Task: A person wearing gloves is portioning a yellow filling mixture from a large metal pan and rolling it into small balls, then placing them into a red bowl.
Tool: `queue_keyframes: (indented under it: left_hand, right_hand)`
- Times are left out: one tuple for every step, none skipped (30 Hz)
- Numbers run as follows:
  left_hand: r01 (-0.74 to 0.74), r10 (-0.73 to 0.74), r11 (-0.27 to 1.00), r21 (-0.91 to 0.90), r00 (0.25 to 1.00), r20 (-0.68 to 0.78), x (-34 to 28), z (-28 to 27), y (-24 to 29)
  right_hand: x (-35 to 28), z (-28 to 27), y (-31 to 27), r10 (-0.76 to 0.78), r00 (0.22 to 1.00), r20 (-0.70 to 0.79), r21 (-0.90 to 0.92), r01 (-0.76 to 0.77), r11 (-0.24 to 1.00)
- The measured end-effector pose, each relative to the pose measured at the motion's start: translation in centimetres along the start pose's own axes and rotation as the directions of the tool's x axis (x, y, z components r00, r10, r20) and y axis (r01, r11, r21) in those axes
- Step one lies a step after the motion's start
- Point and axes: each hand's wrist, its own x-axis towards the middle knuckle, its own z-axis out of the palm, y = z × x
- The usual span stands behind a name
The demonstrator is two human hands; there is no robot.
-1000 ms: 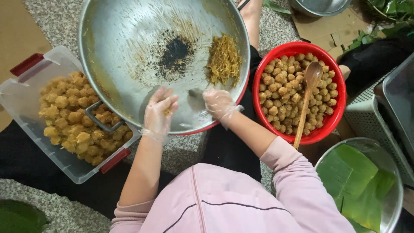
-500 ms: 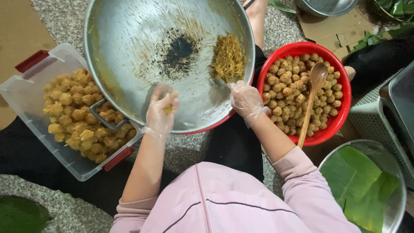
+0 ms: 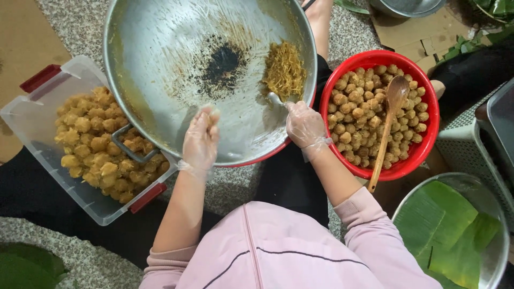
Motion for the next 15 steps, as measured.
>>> queue_keyframes:
  left_hand:
    - [0.003, -0.002, 0.999, 0.033, 1.000, -0.024, 0.0, 0.1, -0.1]
    - [0.006, -0.003, 0.998, 0.065, 0.999, -0.047, 0.1, 0.2, -0.3]
    - [0.007, -0.004, 0.998, 0.064, 0.999, -0.046, -0.1, 0.1, -0.3]
    - [0.007, -0.007, 0.992, 0.124, 1.000, 0.000, -0.2, 0.0, -0.3]
    - [0.004, -0.012, 0.983, 0.183, 0.999, 0.045, -0.3, -0.1, -0.2]
    - [0.003, -0.011, 0.983, 0.182, 0.999, 0.046, -0.1, -0.2, -0.4]
    - [-0.010, -0.001, 0.990, 0.144, 0.997, 0.080, 0.0, -0.2, -0.7]
    - [-0.023, 0.011, 0.994, 0.105, 0.994, 0.113, 0.2, -0.3, -0.9]
    - [-0.023, 0.011, 0.994, 0.104, 0.994, 0.111, 0.2, -0.5, -0.9]
    - [-0.024, 0.012, 0.995, 0.098, 0.993, 0.115, 0.2, -0.7, -0.9]
    - [-0.025, 0.013, 0.995, 0.093, 0.993, 0.121, 0.3, -0.8, -0.8]
    - [-0.025, 0.014, 0.995, 0.093, 0.993, 0.120, 0.0, -0.5, -0.5]
    - [0.002, -0.010, 0.998, 0.062, 0.992, 0.124, -0.2, -0.2, -0.2]
    - [0.029, -0.033, 0.999, 0.032, 0.991, 0.129, -0.5, 0.1, 0.1]
    - [0.030, -0.034, 0.999, 0.032, 0.991, 0.129, -0.4, -0.1, -0.1]
  right_hand:
    - [-0.2, 0.2, 0.1, 0.000, 1.000, -0.002, -0.003, 0.000, 1.000]
    - [-0.3, 0.4, 0.1, 0.001, 1.000, -0.005, -0.006, -0.001, 1.000]
    - [-0.4, 0.5, 0.2, 0.000, 1.000, -0.005, -0.007, 0.000, 1.000]
    - [-0.6, 0.5, 0.3, -0.002, 1.000, -0.003, -0.005, 0.002, 1.000]
    - [-0.6, 0.6, 0.3, -0.004, 1.000, -0.002, -0.002, 0.004, 1.000]
    - [-0.5, 0.4, 0.3, -0.004, 1.000, -0.003, -0.003, 0.004, 1.000]
    - [-0.3, 0.2, 0.3, -0.006, 1.000, -0.012, 0.010, 0.006, 1.000]
    - [-0.2, 0.1, 0.3, -0.007, 1.000, -0.021, 0.023, 0.007, 1.000]
    - [-0.1, -0.1, 0.2, -0.009, 1.000, -0.020, 0.025, 0.009, 1.000]
    - [0.1, -0.3, 0.1, -0.006, 1.000, -0.025, 0.000, 0.006, 1.000]
    - [0.3, -0.4, 0.0, -0.002, 1.000, -0.031, -0.025, 0.002, 1.000]
    - [0.3, -0.4, 0.0, -0.003, 1.000, -0.031, -0.024, 0.003, 1.000]
    - [0.2, -0.4, 0.0, -0.005, 1.000, -0.031, -0.033, 0.004, 0.999]
    - [0.2, -0.4, 0.0, -0.007, 1.000, -0.031, -0.041, 0.006, 0.999]
    - [0.0, -0.1, 0.1, -0.007, 1.000, -0.029, -0.042, 0.005, 0.999]
